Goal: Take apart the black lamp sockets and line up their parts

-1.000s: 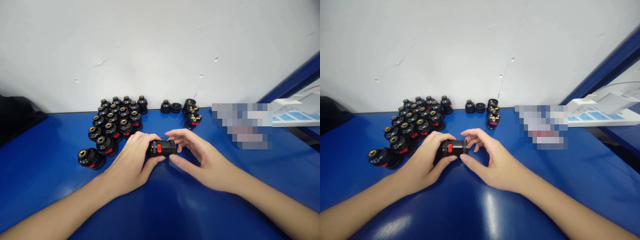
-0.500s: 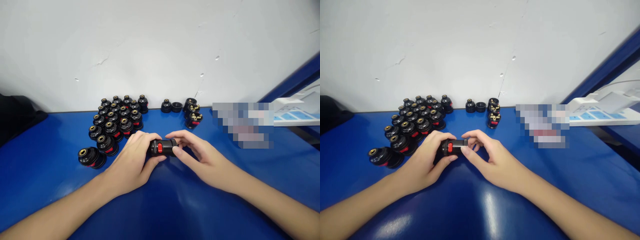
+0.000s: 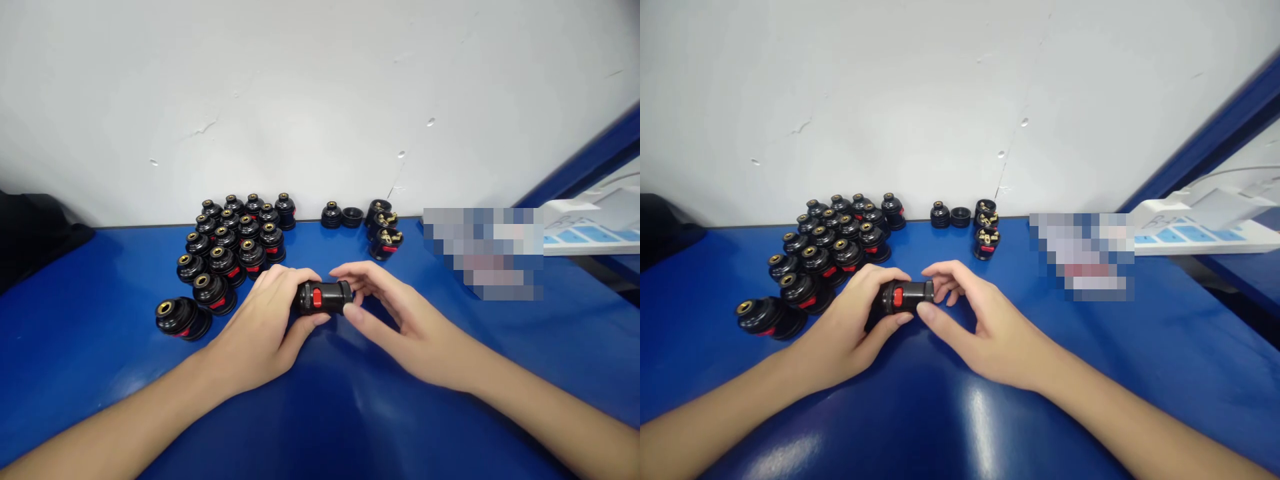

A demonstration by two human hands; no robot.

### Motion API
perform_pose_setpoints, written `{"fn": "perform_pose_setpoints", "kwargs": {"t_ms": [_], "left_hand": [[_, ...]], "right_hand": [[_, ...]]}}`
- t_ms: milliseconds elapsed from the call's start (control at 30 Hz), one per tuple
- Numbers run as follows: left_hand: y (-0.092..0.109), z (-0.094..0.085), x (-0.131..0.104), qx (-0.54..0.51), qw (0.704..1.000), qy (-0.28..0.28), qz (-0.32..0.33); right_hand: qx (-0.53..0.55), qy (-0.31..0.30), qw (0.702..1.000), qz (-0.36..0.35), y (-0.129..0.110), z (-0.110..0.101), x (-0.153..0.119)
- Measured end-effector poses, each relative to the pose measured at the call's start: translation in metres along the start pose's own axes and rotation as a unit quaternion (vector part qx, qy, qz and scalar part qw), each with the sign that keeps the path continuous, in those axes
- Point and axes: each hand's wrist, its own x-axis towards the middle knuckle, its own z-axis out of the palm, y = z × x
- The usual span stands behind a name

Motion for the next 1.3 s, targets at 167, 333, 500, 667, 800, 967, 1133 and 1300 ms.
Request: {"fn": "perform_pose_setpoints", "kwargs": {"t_ms": [167,333,500,667,800,967,1133,1300], "left_hand": [[-0.0001,0.0007,-0.0004,0.005,1.0,0.0,0.001],[-0.0005,0.0006,-0.0005,0.004,1.0,-0.001,0.008],[-0.0001,0.0001,-0.0003,0.001,1.0,-0.001,0.003],[0.0002,-0.0009,-0.0003,0.001,1.0,-0.003,0.004],[0.0001,-0.0005,-0.0002,-0.001,1.0,-0.002,0.004],[-0.0008,0.0011,-0.0011,-0.002,1.0,-0.006,0.002],[-0.0005,0.0007,-0.0011,0.0,1.0,-0.005,0.001],[-0.0001,0.0004,-0.0002,0.001,1.0,-0.006,-0.002]], "right_hand": [[-0.015,0.007,1.0,-0.019,-0.0013,0.0014,0.0006],[0.001,-0.019,1.0,0.019,-0.0017,0.0013,0.0021],[-0.014,-0.005,1.0,-0.015,-0.0023,0.001,0.0011],[-0.018,-0.012,1.0,-0.006,-0.0033,0.0017,0.0008],[-0.019,-0.008,1.0,-0.006,-0.0034,0.0013,0.0014],[-0.018,-0.012,1.0,-0.008,-0.0017,0.0018,0.0009],[-0.009,-0.01,1.0,0.002,-0.0004,0.0021,0.0004],[-0.026,-0.001,0.999,-0.024,-0.0012,0.0014,-0.0006]]}}
